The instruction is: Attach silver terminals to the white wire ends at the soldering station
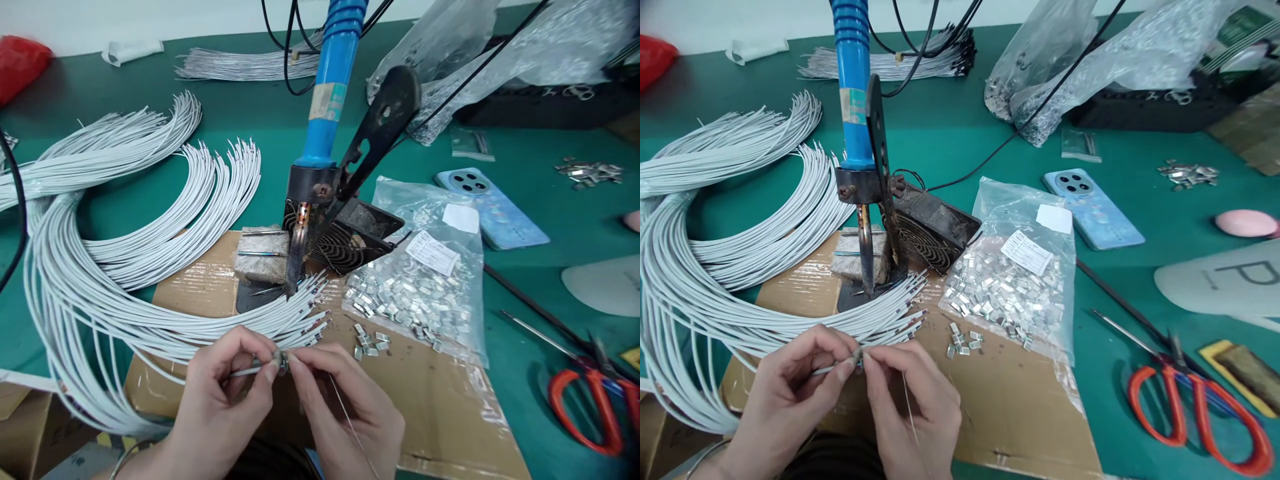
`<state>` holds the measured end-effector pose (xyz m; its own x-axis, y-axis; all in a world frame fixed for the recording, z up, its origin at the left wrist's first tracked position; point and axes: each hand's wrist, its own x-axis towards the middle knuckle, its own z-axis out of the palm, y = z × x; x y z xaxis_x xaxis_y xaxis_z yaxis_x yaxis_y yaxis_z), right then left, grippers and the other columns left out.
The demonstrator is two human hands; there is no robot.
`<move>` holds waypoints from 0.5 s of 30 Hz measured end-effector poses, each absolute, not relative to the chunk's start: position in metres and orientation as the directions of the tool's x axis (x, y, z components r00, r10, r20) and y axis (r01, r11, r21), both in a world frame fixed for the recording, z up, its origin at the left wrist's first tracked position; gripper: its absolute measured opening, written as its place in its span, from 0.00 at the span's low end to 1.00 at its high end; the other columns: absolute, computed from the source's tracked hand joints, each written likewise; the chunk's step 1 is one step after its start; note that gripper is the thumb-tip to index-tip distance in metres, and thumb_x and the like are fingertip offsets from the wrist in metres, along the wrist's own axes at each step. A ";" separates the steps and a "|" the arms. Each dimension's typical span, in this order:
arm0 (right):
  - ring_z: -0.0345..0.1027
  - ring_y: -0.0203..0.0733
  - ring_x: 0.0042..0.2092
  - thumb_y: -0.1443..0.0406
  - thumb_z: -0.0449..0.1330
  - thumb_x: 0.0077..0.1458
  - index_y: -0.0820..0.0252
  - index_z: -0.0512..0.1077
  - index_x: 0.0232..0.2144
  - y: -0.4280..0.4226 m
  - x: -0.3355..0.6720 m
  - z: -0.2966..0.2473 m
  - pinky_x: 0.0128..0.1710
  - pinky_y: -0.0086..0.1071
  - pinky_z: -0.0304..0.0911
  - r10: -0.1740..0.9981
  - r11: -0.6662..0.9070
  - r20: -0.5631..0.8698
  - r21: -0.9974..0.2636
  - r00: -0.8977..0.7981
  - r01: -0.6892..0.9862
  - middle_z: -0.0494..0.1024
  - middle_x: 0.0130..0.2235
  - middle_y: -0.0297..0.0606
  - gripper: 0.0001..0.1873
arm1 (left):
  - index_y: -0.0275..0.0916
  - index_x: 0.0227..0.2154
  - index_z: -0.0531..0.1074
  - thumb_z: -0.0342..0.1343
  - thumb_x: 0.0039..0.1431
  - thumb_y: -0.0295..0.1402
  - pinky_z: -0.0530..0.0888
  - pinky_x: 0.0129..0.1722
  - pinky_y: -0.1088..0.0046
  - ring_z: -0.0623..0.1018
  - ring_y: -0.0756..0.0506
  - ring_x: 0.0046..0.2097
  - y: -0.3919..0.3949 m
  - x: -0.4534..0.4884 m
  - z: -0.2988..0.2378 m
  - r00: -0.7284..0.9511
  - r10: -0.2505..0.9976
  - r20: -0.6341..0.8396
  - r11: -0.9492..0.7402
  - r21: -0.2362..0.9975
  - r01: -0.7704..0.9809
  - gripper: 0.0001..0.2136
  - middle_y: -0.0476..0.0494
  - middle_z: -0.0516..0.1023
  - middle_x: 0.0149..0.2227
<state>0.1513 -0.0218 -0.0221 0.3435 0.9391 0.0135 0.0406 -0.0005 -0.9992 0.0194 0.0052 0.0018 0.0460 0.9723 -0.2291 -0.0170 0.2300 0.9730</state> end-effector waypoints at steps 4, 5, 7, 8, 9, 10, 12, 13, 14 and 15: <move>0.73 0.39 0.32 0.60 0.57 0.73 0.51 0.83 0.46 -0.027 0.151 -0.022 0.36 0.31 0.72 0.929 -0.039 0.025 -0.986 0.370 0.164 0.79 0.35 0.37 0.14 | 0.41 0.30 0.77 0.63 0.63 0.25 0.75 0.33 0.84 0.80 0.51 0.33 0.005 0.018 -0.002 0.030 0.971 -0.237 0.237 0.971 0.018 0.06 0.49 0.81 0.32; 0.73 0.39 0.32 0.59 0.53 0.75 0.51 0.82 0.48 -0.028 0.152 -0.021 0.36 0.31 0.72 0.924 -0.071 0.005 -0.980 0.381 0.185 0.78 0.34 0.36 0.16 | 0.41 0.30 0.77 0.62 0.63 0.26 0.75 0.33 0.85 0.80 0.51 0.32 0.005 0.018 -0.003 0.028 0.970 -0.240 0.239 0.971 0.021 0.06 0.49 0.81 0.32; 0.72 0.38 0.29 0.57 0.51 0.76 0.51 0.79 0.52 -0.030 0.152 -0.019 0.34 0.29 0.70 0.913 -0.131 -0.031 -0.966 0.406 0.221 0.77 0.31 0.33 0.16 | 0.42 0.30 0.77 0.62 0.64 0.26 0.74 0.32 0.85 0.79 0.52 0.32 0.004 0.018 -0.004 0.031 0.969 -0.244 0.243 0.970 0.024 0.06 0.50 0.81 0.33; 0.71 0.37 0.28 0.57 0.52 0.76 0.50 0.77 0.53 -0.031 0.153 -0.018 0.33 0.28 0.69 0.909 -0.149 -0.039 -0.960 0.414 0.237 0.76 0.29 0.31 0.16 | 0.42 0.31 0.77 0.62 0.64 0.26 0.74 0.32 0.85 0.78 0.52 0.32 0.004 0.018 -0.004 0.034 0.969 -0.245 0.245 0.969 0.028 0.06 0.50 0.81 0.33; 0.70 0.36 0.26 0.57 0.52 0.76 0.48 0.76 0.55 -0.031 0.153 -0.017 0.32 0.27 0.69 0.908 -0.158 -0.041 -0.955 0.416 0.251 0.76 0.28 0.29 0.15 | 0.42 0.31 0.77 0.62 0.64 0.26 0.73 0.32 0.85 0.78 0.52 0.32 0.005 0.018 -0.005 0.038 0.969 -0.245 0.243 0.969 0.033 0.06 0.50 0.80 0.33; 0.70 0.35 0.26 0.56 0.52 0.76 0.47 0.75 0.56 -0.031 0.153 -0.016 0.32 0.27 0.68 0.910 -0.161 -0.041 -0.951 0.412 0.263 0.77 0.27 0.27 0.15 | 0.42 0.31 0.77 0.62 0.65 0.27 0.73 0.32 0.85 0.78 0.52 0.32 0.005 0.018 -0.005 0.041 0.969 -0.243 0.241 0.970 0.040 0.06 0.50 0.80 0.32; 0.69 0.35 0.25 0.55 0.53 0.75 0.47 0.73 0.56 -0.030 0.154 -0.015 0.32 0.27 0.67 0.913 -0.175 -0.051 -0.945 0.406 0.275 0.78 0.27 0.26 0.14 | 0.42 0.32 0.77 0.61 0.65 0.27 0.72 0.31 0.83 0.77 0.51 0.32 0.007 0.018 -0.006 0.037 0.970 -0.242 0.240 0.969 0.059 0.06 0.50 0.80 0.32; 0.68 0.35 0.25 0.55 0.54 0.75 0.48 0.73 0.54 -0.030 0.154 -0.015 0.31 0.27 0.66 0.911 -0.184 -0.060 -0.944 0.408 0.273 0.78 0.27 0.27 0.13 | 0.42 0.32 0.76 0.61 0.65 0.27 0.71 0.30 0.83 0.76 0.51 0.31 0.008 0.018 -0.007 0.032 0.970 -0.241 0.238 0.969 0.070 0.06 0.50 0.80 0.32; 0.67 0.35 0.26 0.56 0.55 0.74 0.48 0.73 0.50 -0.030 0.154 -0.015 0.32 0.28 0.65 0.909 -0.187 -0.062 -0.945 0.413 0.269 0.78 0.28 0.27 0.10 | 0.41 0.31 0.76 0.61 0.65 0.28 0.71 0.30 0.82 0.75 0.51 0.30 0.009 0.018 -0.007 0.026 0.971 -0.239 0.236 0.968 0.081 0.06 0.49 0.79 0.32; 0.66 0.35 0.26 0.57 0.55 0.73 0.49 0.72 0.44 -0.029 0.154 -0.015 0.32 0.28 0.64 0.906 -0.181 -0.056 -0.947 0.419 0.265 0.76 0.29 0.27 0.07 | 0.41 0.31 0.76 0.61 0.65 0.28 0.70 0.29 0.81 0.75 0.51 0.30 0.010 0.019 -0.007 0.020 0.971 -0.239 0.236 0.967 0.093 0.06 0.49 0.79 0.32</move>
<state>0.1544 -0.0291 -0.0149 0.4189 0.9063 -0.0564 0.2649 -0.1814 -0.9471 0.0188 0.0104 -0.0071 0.0197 0.9709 -0.2388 0.0925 0.2360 0.9673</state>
